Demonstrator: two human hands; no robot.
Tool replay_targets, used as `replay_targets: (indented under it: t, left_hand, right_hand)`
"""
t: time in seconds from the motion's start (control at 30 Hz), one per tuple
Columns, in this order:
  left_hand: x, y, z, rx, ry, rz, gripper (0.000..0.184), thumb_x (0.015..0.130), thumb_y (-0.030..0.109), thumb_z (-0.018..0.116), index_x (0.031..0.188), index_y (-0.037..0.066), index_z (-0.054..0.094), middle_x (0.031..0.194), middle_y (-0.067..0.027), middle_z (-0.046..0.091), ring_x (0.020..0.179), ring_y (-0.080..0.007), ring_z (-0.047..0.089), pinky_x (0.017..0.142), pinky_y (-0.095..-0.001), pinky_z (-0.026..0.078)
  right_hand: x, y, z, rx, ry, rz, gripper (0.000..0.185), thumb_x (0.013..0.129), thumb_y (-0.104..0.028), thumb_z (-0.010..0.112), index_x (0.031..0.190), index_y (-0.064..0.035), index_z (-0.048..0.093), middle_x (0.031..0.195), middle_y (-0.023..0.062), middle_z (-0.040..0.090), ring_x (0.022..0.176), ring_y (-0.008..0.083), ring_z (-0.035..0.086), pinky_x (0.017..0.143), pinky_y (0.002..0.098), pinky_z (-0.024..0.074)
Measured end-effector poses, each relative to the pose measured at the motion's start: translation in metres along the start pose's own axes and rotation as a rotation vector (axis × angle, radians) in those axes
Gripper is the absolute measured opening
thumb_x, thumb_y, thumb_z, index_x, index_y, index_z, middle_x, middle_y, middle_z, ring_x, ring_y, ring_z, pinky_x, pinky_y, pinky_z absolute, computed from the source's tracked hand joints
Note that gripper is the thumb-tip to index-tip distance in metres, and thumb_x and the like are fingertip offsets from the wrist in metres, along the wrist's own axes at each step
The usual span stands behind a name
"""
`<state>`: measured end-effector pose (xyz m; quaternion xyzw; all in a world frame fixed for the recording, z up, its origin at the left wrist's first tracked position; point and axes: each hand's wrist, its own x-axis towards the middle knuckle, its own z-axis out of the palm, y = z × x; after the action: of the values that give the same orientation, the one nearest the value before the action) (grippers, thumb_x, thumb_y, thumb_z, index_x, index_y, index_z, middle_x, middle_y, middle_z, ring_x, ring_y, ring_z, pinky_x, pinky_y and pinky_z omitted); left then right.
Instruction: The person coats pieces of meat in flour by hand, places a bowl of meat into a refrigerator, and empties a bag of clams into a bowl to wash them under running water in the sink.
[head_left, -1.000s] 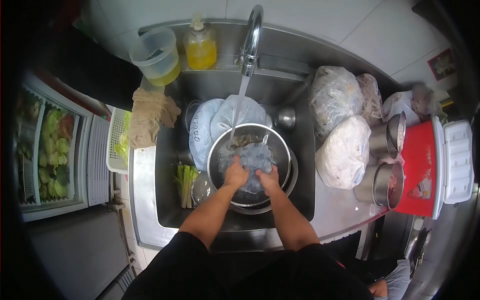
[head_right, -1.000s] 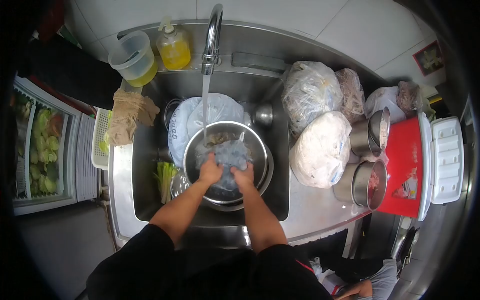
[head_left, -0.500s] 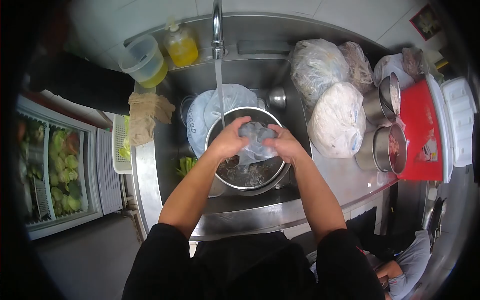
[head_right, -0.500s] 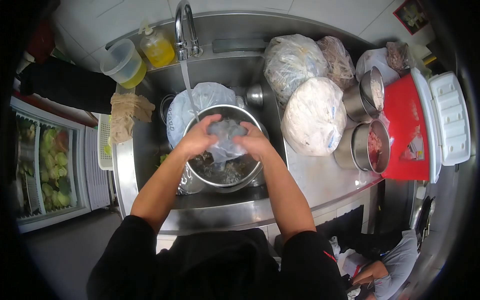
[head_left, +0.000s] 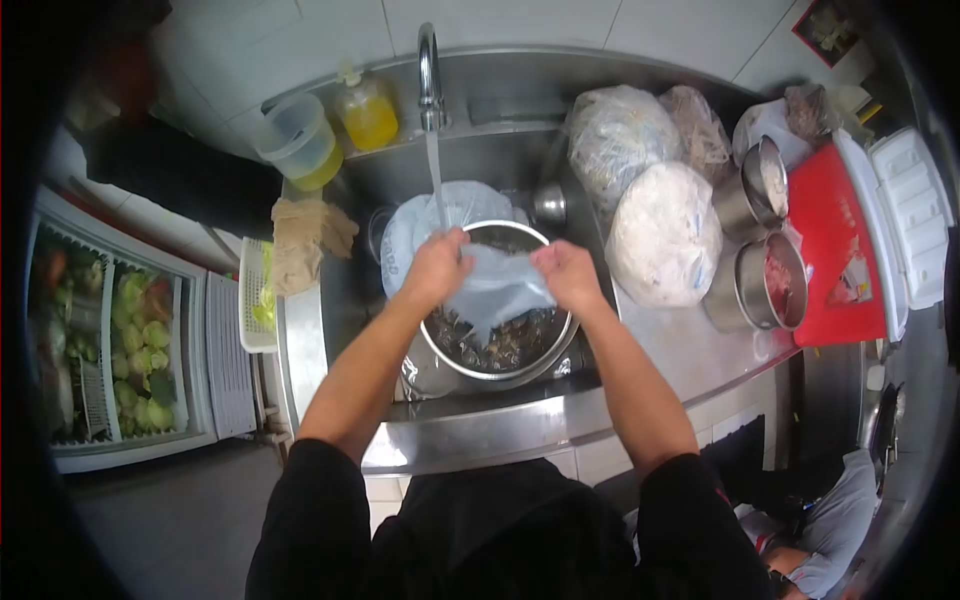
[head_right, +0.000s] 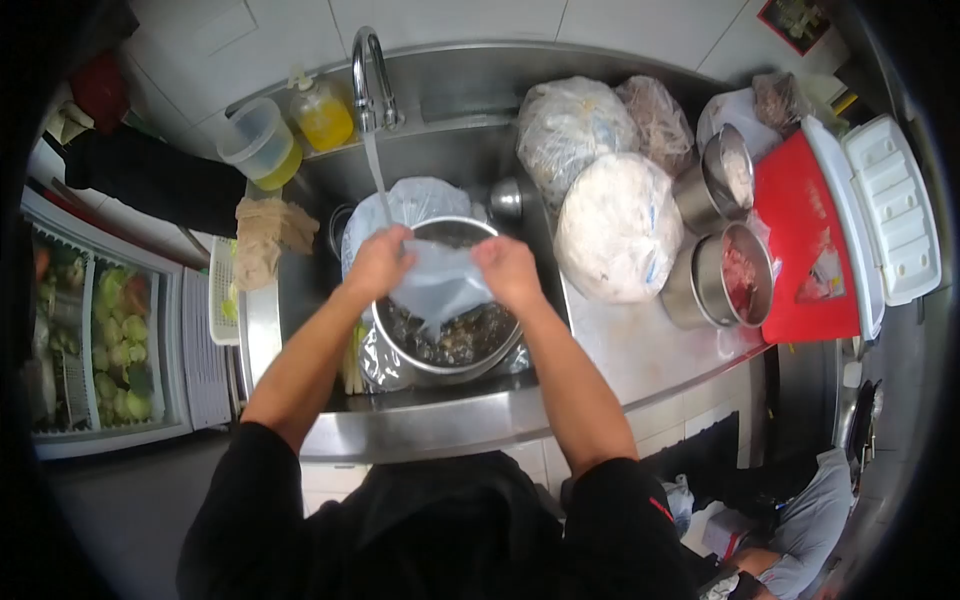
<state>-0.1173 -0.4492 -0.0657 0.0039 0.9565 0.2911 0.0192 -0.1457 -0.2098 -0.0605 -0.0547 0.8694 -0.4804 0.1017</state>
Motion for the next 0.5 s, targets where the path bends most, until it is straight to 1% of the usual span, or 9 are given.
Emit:
replay_targets:
  t: [0.03,0.07,0.17,0.23,0.3,0.33,0.4,0.47,0.5]
  left_hand:
    - [-0.011,0.003,-0.002,0.005,0.015,0.0,0.039,0.08,0.022,0.072,0.113,0.004,0.061,0.096,-0.0245,0.063,0.092,-0.0406,0.062,0.084,-0.0448,0.049]
    - [-0.009,0.006,-0.008,-0.013,-0.05,-0.042,0.039,0.08,0.024,0.073,0.11,0.003,0.061,0.106,-0.0273,0.059,0.098,-0.0438,0.06,0.088,-0.046,0.049]
    - [-0.005,0.016,-0.018,-0.011,0.064,-0.001,0.045,0.077,0.03,0.077,0.109,0.003,0.062,0.104,-0.0263,0.061,0.097,-0.0426,0.061,0.087,-0.0455,0.049]
    - [-0.011,0.034,-0.026,-0.116,0.059,-0.019,0.049,0.074,0.034,0.079,0.109,0.003,0.062,0.1,-0.0244,0.063,0.096,-0.0407,0.061,0.087,-0.0445,0.049]
    - [-0.012,0.035,-0.028,-0.124,0.053,-0.023,0.051,0.074,0.036,0.08,0.109,0.004,0.062,0.095,-0.0222,0.064,0.094,-0.0382,0.063,0.085,-0.0435,0.049]
    - [-0.02,0.031,-0.018,-0.091,0.026,-0.027,0.05,0.074,0.036,0.08,0.108,0.004,0.062,0.093,-0.0209,0.065,0.092,-0.0367,0.063,0.083,-0.043,0.05]
    - [0.02,0.035,-0.038,-0.035,0.08,0.003,0.049,0.074,0.036,0.08,0.108,0.004,0.062,0.088,-0.0186,0.065,0.088,-0.0339,0.065,0.08,-0.042,0.051]
    - [0.002,0.031,-0.031,-0.03,0.027,-0.074,0.048,0.075,0.036,0.08,0.107,0.005,0.063,0.085,-0.0165,0.065,0.083,-0.0311,0.065,0.076,-0.0408,0.051]
    - [0.004,0.035,-0.035,-0.074,0.063,-0.071,0.048,0.075,0.036,0.08,0.106,0.005,0.063,0.083,-0.0157,0.065,0.08,-0.0303,0.065,0.074,-0.0402,0.051]
  right_hand:
    - [-0.007,0.0,0.001,0.059,0.013,-0.028,0.019,0.085,-0.02,0.068,0.093,-0.0027,0.07,0.079,0.0131,0.07,0.073,0.0213,0.067,0.07,0.0329,0.0517]
    - [-0.009,-0.005,0.001,0.164,0.003,-0.066,0.015,0.087,-0.016,0.067,0.096,-0.0035,0.069,0.079,0.0084,0.069,0.07,0.0145,0.062,0.067,0.0293,0.0498]
    - [-0.012,-0.022,0.002,0.314,0.029,-0.16,0.015,0.088,-0.014,0.066,0.098,-0.0039,0.069,0.079,0.0045,0.067,0.069,0.0104,0.058,0.066,0.0269,0.048]
    - [-0.017,-0.024,0.006,0.331,0.054,-0.186,0.017,0.089,-0.015,0.066,0.102,-0.0044,0.069,0.08,0.0059,0.067,0.071,0.0106,0.058,0.068,0.027,0.0481]
    - [-0.011,-0.014,0.01,0.258,0.12,-0.311,0.018,0.091,-0.016,0.066,0.103,-0.0024,0.067,0.076,-0.0024,0.06,0.067,0.0048,0.05,0.061,0.0222,0.0427]
    - [-0.031,0.001,0.015,0.267,0.096,-0.232,0.018,0.091,-0.016,0.066,0.103,-0.0025,0.067,0.075,-0.0023,0.06,0.067,0.0048,0.049,0.061,0.0225,0.0427]
    - [-0.012,-0.002,0.006,0.281,0.093,-0.209,0.018,0.09,-0.016,0.066,0.103,-0.0027,0.068,0.073,-0.0021,0.059,0.066,0.0047,0.049,0.061,0.023,0.0429]
    - [-0.026,0.008,0.011,0.271,0.141,-0.132,0.017,0.089,-0.016,0.066,0.1,-0.0033,0.068,0.07,0.0001,0.06,0.064,0.0069,0.051,0.061,0.0247,0.0441]
    - [-0.013,0.002,0.005,0.264,0.187,-0.139,0.016,0.089,-0.015,0.066,0.099,-0.0036,0.069,0.068,0.0012,0.06,0.063,0.008,0.052,0.061,0.0255,0.0447]
